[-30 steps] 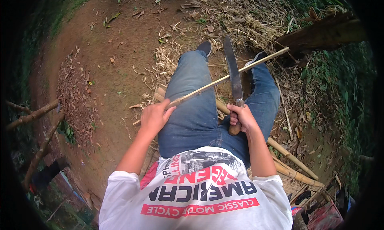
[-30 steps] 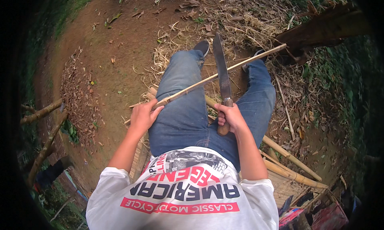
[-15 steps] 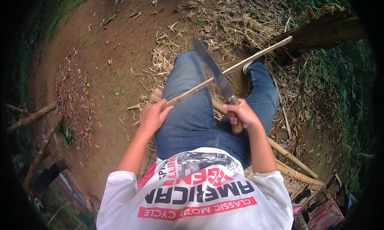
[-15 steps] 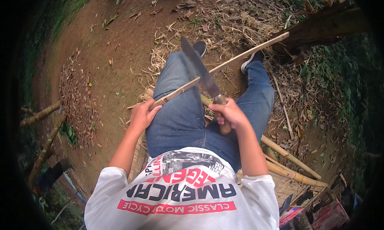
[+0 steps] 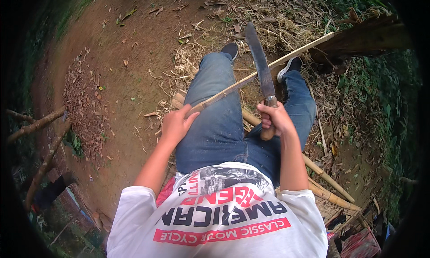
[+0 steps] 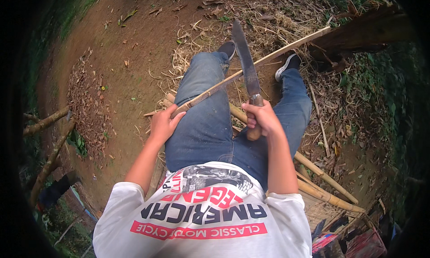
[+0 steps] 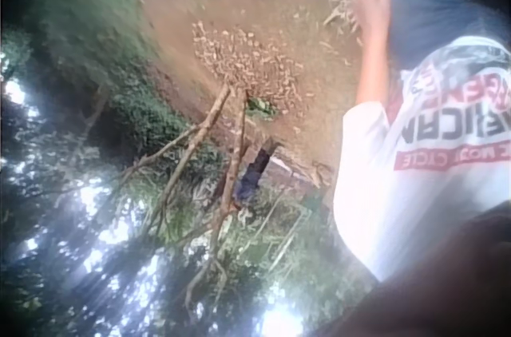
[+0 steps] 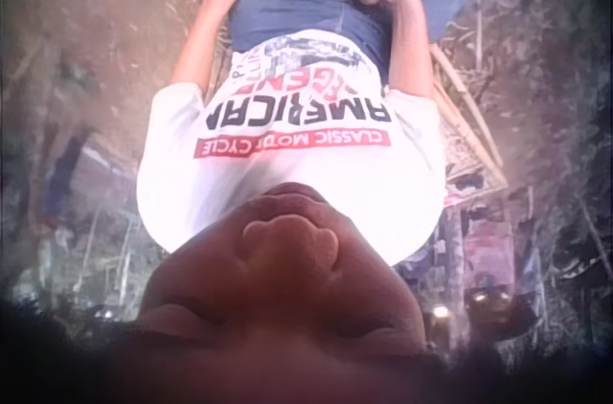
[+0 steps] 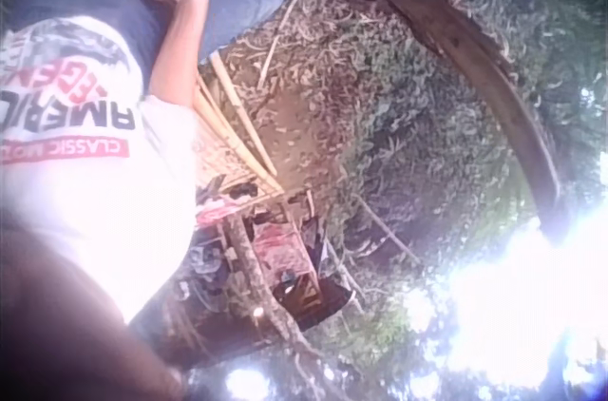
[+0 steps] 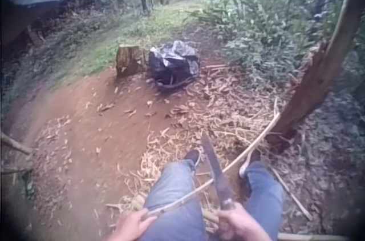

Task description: The person holds a thin bamboo strip and scrapes its surface using a large blade, removing shavings until a section is thinned.

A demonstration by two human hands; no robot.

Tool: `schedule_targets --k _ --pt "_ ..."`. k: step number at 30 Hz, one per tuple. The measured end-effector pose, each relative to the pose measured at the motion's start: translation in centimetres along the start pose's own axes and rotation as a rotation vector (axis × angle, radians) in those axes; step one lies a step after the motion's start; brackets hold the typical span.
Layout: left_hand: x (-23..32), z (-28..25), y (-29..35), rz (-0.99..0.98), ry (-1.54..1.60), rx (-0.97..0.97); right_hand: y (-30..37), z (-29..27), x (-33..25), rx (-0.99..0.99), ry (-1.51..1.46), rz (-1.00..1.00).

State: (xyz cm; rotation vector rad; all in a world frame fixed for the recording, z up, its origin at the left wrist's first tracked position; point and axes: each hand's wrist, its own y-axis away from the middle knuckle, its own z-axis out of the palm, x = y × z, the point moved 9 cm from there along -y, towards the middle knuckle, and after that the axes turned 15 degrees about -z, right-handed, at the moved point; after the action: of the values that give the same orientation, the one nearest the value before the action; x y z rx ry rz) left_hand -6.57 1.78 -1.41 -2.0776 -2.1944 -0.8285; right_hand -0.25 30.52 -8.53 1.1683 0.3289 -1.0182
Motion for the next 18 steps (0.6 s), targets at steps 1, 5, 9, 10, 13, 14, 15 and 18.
schedule_targets --k 1,5,9,10,13,14,15,18 --pt "0.3 0.0 0.0 0.006 -0.013 0.016 0.1 0.4 0.3 0.048 0.041 -0.026" --pt "0.7 -0.6 -0.1 0.023 -0.057 -0.001 1.5 0.6 2.6 -0.058 0.190 0.085" --pt "0.3 0.1 -0.5 -0.007 0.001 -0.043 0.6 -1.7 -0.4 -0.054 0.208 0.004" --pt "0.4 0.1 -0.4 -0.008 0.003 -0.027 0.1 -1.8 -0.3 -0.012 0.100 -0.010" --pt "0.8 0.0 -0.3 0.002 -0.028 0.008 0.2 -0.5 1.0 0.062 0.179 -0.024" --pt "0.5 -0.2 -0.2 0.010 -0.067 0.012 0.7 -0.3 2.0 0.029 0.129 0.026" --pt "0.4 -0.4 -0.2 0.012 -0.103 0.024 1.1 -0.4 2.5 -0.040 0.064 0.081" --pt "1.3 -1.0 -0.3 0.096 -0.109 0.037 1.6 -2.8 0.2 -0.017 0.223 0.105"
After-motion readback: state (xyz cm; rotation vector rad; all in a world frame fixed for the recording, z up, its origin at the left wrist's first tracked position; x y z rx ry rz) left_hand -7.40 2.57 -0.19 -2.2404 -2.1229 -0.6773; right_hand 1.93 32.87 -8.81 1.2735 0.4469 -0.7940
